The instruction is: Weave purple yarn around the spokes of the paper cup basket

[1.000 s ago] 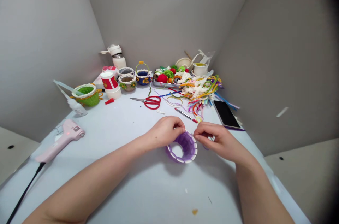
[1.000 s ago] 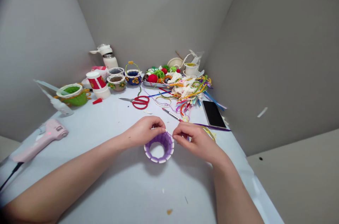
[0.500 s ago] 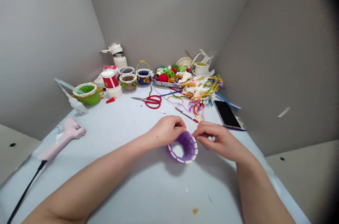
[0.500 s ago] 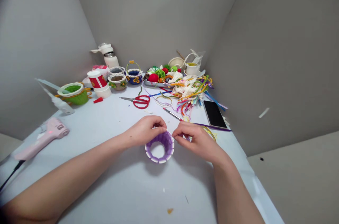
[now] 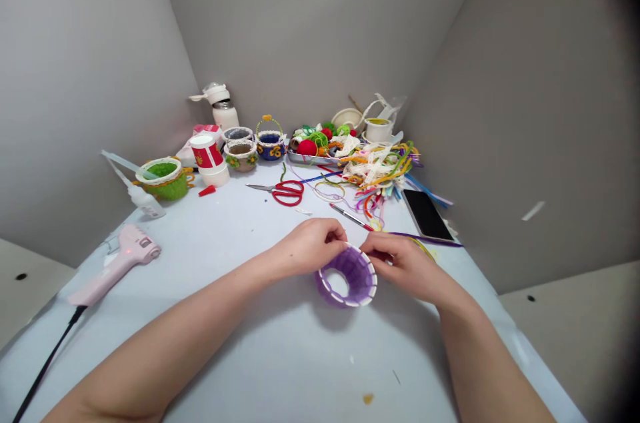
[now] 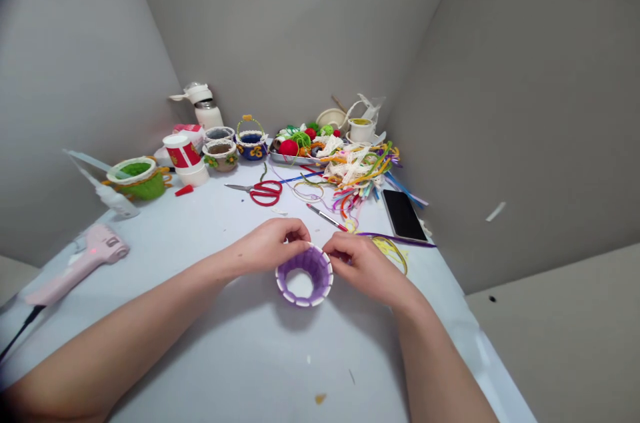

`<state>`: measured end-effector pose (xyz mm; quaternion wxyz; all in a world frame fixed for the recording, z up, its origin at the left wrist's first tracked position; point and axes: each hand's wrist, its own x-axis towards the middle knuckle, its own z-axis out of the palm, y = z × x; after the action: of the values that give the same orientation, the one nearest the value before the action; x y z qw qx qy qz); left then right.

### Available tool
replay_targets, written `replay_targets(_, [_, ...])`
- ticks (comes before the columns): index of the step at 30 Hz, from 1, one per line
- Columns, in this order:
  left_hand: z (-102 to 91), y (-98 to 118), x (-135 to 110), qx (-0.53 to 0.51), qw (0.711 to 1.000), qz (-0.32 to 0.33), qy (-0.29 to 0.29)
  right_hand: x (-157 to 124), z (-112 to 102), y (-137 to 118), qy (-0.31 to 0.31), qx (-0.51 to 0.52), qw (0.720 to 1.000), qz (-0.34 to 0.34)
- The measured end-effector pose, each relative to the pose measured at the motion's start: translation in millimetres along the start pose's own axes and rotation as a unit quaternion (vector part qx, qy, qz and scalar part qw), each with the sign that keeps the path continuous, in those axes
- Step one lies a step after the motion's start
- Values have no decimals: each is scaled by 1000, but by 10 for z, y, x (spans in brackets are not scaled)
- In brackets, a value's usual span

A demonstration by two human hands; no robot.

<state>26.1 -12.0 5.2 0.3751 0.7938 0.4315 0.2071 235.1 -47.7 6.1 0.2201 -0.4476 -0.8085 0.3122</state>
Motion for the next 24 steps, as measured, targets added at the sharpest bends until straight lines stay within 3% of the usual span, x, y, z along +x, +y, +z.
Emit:
replay_targets(4, [28, 41, -5, -24, 1000, 16, 9, 26, 27, -44, 2, 7, 1000, -3])
replay_targets(9, [85, 39, 4, -41, 999, 3, -20, 33, 31, -25, 5, 7, 1000, 11])
replay_targets(17, [34, -22, 9, 6, 998, -17, 56, -21, -38, 50, 0, 25, 999, 21])
replay_targets(24, [28, 33, 2, -23, 999, 10, 42, 4, -33, 21, 2, 13, 1000, 10])
